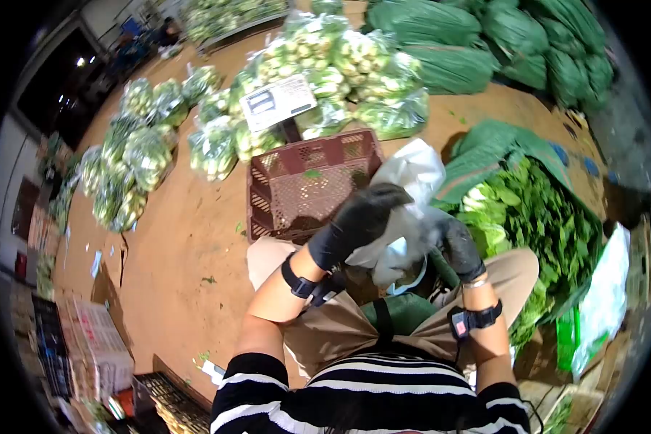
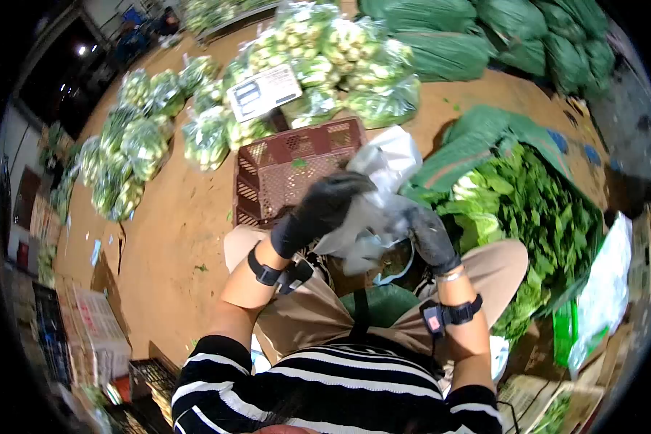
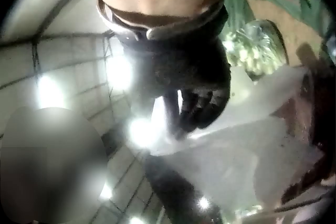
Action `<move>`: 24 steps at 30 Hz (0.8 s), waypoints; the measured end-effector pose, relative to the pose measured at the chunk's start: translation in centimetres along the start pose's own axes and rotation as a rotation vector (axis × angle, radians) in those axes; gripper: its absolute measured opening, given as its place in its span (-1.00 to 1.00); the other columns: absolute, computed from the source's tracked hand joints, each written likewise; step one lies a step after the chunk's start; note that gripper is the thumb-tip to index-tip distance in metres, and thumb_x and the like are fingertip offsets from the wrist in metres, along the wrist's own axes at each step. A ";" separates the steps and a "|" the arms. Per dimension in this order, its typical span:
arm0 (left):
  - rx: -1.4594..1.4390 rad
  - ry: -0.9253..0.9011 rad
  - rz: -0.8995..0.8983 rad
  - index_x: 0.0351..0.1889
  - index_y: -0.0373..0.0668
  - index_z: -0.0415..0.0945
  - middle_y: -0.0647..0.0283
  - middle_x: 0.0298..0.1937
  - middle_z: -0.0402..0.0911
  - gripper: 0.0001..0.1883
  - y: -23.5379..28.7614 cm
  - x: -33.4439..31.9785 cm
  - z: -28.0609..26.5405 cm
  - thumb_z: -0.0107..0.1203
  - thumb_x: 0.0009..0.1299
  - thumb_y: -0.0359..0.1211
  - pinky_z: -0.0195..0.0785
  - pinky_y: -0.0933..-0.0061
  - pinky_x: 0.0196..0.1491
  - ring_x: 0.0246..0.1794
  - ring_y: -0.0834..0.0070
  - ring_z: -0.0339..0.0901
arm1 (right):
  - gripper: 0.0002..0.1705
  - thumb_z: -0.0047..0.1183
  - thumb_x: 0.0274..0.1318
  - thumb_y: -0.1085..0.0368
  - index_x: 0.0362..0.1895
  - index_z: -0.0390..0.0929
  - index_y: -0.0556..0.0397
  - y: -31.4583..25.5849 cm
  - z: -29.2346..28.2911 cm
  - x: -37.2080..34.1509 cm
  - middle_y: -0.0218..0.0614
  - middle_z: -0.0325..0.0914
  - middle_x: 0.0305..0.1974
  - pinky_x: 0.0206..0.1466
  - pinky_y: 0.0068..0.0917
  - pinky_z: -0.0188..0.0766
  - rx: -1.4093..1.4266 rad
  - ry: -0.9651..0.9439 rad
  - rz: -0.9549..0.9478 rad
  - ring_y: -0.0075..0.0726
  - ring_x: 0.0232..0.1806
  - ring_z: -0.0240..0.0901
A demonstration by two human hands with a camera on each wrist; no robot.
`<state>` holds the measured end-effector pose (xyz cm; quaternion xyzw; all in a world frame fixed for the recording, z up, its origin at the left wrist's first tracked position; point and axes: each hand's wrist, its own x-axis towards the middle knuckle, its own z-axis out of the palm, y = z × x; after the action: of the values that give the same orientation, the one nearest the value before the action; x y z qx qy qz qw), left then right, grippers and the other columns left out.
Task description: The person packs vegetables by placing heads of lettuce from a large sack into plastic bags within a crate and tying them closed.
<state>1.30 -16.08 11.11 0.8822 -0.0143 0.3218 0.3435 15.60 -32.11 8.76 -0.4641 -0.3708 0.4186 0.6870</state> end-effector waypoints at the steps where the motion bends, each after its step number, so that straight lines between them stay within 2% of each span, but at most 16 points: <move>1: 0.024 -0.040 -0.008 -0.33 -0.25 0.46 0.06 -0.31 0.48 -0.63 -0.4 -0.5 0.3 -0.19 -0.12 -0.67 0.29 0.32 -0.15 -0.25 0.17 0.43 | -0.77 -0.15 0.09 0.33 -0.26 0.44 0.25 1.1 -0.3 0.2 -0.29 0.48 -0.38 -0.28 -0.57 0.28 -0.286 0.101 -0.096 -0.54 -0.43 0.33; 3: 0.082 -0.079 -0.068 -0.33 -0.23 0.45 0.07 -0.32 0.47 -0.63 -0.6 -1.0 0.6 -0.18 -0.11 -0.67 0.28 0.30 -0.14 -0.24 0.18 0.41 | -0.86 -0.10 0.05 0.36 -0.35 0.46 0.16 3.5 -2.5 0.6 -0.35 0.46 -0.43 -0.32 -0.60 0.26 -1.173 0.258 -0.645 -0.57 -0.44 0.32; 5: 0.107 -0.219 -0.132 -0.29 -0.23 0.44 0.05 -0.29 0.47 -0.61 -1.6 -1.3 1.4 -0.18 -0.11 -0.67 0.26 0.32 -0.09 -0.18 0.19 0.39 | -0.93 -0.07 0.01 0.41 -0.43 0.46 0.10 2.5 -2.7 1.0 -0.39 0.44 -0.44 -0.36 -0.61 0.27 0.265 0.294 -0.057 -0.58 -0.43 0.32; 7: 0.075 -0.131 -0.073 -0.22 -0.23 0.40 0.06 -0.25 0.45 -0.57 -2.3 -0.9 1.7 -0.16 -0.12 -0.67 0.25 0.34 -0.08 -0.14 0.19 0.36 | -0.93 -0.11 0.01 0.43 -0.43 0.44 0.09 3.0 -3.7 1.2 -0.41 0.43 -0.42 -0.35 -0.61 0.29 0.405 0.169 0.000 -0.54 -0.42 0.34; 9: 0.165 0.209 -0.018 -0.18 -0.24 0.38 0.08 -0.23 0.43 -0.55 -1.4 -0.1 1.0 -0.14 -0.11 -0.68 0.26 0.35 -0.11 -0.16 0.15 0.36 | -0.93 -0.10 0.00 0.42 -0.39 0.43 0.11 4.9 -3.2 1.9 -0.38 0.43 -0.39 -0.27 -0.57 0.30 -0.153 0.372 -0.226 -0.52 -0.39 0.35; 10: 0.064 0.194 -0.104 -0.17 -0.24 0.35 0.09 -0.20 0.41 -0.62 -1.0 -0.1 0.6 -0.10 -0.01 -0.66 0.27 0.38 -0.16 -0.23 0.19 0.39 | -0.89 -0.09 -0.03 0.42 -0.35 0.43 0.15 4.1 -2.7 2.4 -0.35 0.42 -0.35 -0.21 -0.52 0.29 0.403 0.400 -0.076 -0.48 -0.32 0.34; 11: -0.249 0.098 -0.367 -0.20 -0.24 0.37 0.10 -0.28 0.44 -0.75 -0.1 -0.1 0.7 -0.04 0.11 -0.56 0.28 0.41 -0.21 -0.32 0.29 0.42 | -0.89 -0.09 -0.03 0.42 -0.35 0.43 0.15 4.0 -2.2 2.6 -0.35 0.42 -0.35 -0.21 -0.52 0.29 0.413 0.377 -0.071 -0.48 -0.32 0.34; 13: -0.291 0.045 -0.282 -0.24 -0.24 0.40 0.15 -0.42 0.47 -0.78 1.1 -0.5 2.3 0.00 0.21 -0.34 0.28 0.44 -0.28 -0.40 0.40 0.41 | -0.84 -0.07 -0.04 0.39 -0.31 0.42 0.13 4.9 -1.0 2.5 -0.37 0.41 -0.35 -0.18 -0.50 0.28 0.167 0.487 -0.151 -0.44 -0.29 0.33; 15: -0.371 0.070 -0.299 -0.26 -0.27 0.39 0.11 -0.40 0.46 -0.74 0.1 -0.8 4.6 0.00 0.21 -0.27 0.27 0.37 -0.27 -0.41 0.33 0.39 | -0.85 -0.09 -0.02 0.38 -0.31 0.41 0.12 7.2 -1.8 1.4 -0.35 0.41 -0.33 -0.15 -0.45 0.26 -0.556 0.365 -0.132 -0.37 -0.27 0.32; 16: -0.110 -0.035 -0.484 -0.31 -0.28 0.40 0.10 -0.42 0.45 -0.75 -0.1 -0.5 3.8 0.00 0.21 -0.26 0.26 0.34 -0.29 -0.40 0.32 0.39 | -0.85 -0.09 -0.02 0.38 -0.31 0.42 0.14 8.2 -1.8 0.9 -0.32 0.41 -0.31 -0.14 -0.43 0.25 -0.264 0.314 -0.087 -0.35 -0.24 0.30; 17: -0.064 0.082 -0.415 -0.38 -0.29 0.40 0.14 -0.49 0.45 -0.74 -1.3 -0.6 3.9 0.00 0.21 -0.24 0.27 0.38 -0.39 -0.48 0.40 0.39 | -0.85 -0.09 -0.02 0.39 -0.32 0.42 0.16 8.4 -1.4 1.0 -0.29 0.41 -0.28 -0.13 -0.40 0.23 0.027 0.261 -0.027 -0.32 -0.20 0.29; 19: -0.460 -0.015 -0.508 -0.42 -0.30 0.41 0.19 -0.55 0.45 -0.75 -1.7 -0.2 2.7 0.02 0.20 -0.25 0.28 0.48 -0.49 -0.58 0.52 0.38 | -0.81 -0.05 -0.05 0.40 -0.29 0.41 0.20 4.9 0.7 2.1 -0.29 0.41 -0.26 -0.16 -0.39 0.24 -0.471 0.166 0.009 -0.32 -0.19 0.30; 20: -0.587 0.040 -0.554 -0.48 -0.33 0.43 0.16 -0.60 0.46 -0.75 -2.3 -0.3 3.7 0.04 0.16 -0.27 0.28 0.50 -0.56 -0.64 0.54 0.39 | -0.86 -0.02 -0.03 0.40 -0.34 0.41 0.20 5.4 0.4 2.3 -0.39 0.42 -0.41 -0.31 -0.55 0.28 -1.000 0.136 -0.545 -0.50 -0.40 0.32; 21: -0.728 0.092 -0.593 -0.53 -0.36 0.45 0.14 -0.64 0.48 -0.75 -2.8 -0.5 5.0 0.06 0.12 -0.29 0.27 0.52 -0.63 -0.69 0.56 0.39 | -0.85 -0.03 -0.03 0.39 -0.33 0.40 0.19 5.9 0.7 2.4 -0.37 0.42 -0.38 -0.28 -0.53 0.29 -0.302 0.399 -0.036 -0.50 -0.38 0.32; 23: -0.686 0.074 -0.569 -0.52 -0.35 0.46 0.18 -0.62 0.49 -0.78 -3.3 -0.7 5.5 0.09 0.09 -0.32 0.29 0.57 -0.66 -0.71 0.56 0.41 | -0.83 -0.01 -0.04 0.39 -0.31 0.39 0.20 6.3 0.6 1.9 -0.34 0.41 -0.34 -0.26 -0.51 0.29 -0.393 0.342 -0.071 -0.45 -0.35 0.32; 24: -0.635 0.025 -0.577 -0.52 -0.34 0.45 0.19 -0.63 0.48 -0.79 -3.5 -0.7 5.4 0.09 0.09 -0.33 0.29 0.56 -0.64 -0.71 0.56 0.40 | -0.80 0.01 -0.05 0.38 -0.29 0.38 0.19 8.1 -1.3 1.8 -0.32 0.39 -0.34 -0.26 -0.48 0.28 -0.712 0.253 -0.162 -0.41 -0.35 0.31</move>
<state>4.65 -16.86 5.58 0.6965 0.1391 0.2027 0.6741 15.52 -29.12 0.91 -0.6908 -0.4406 0.1477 0.5540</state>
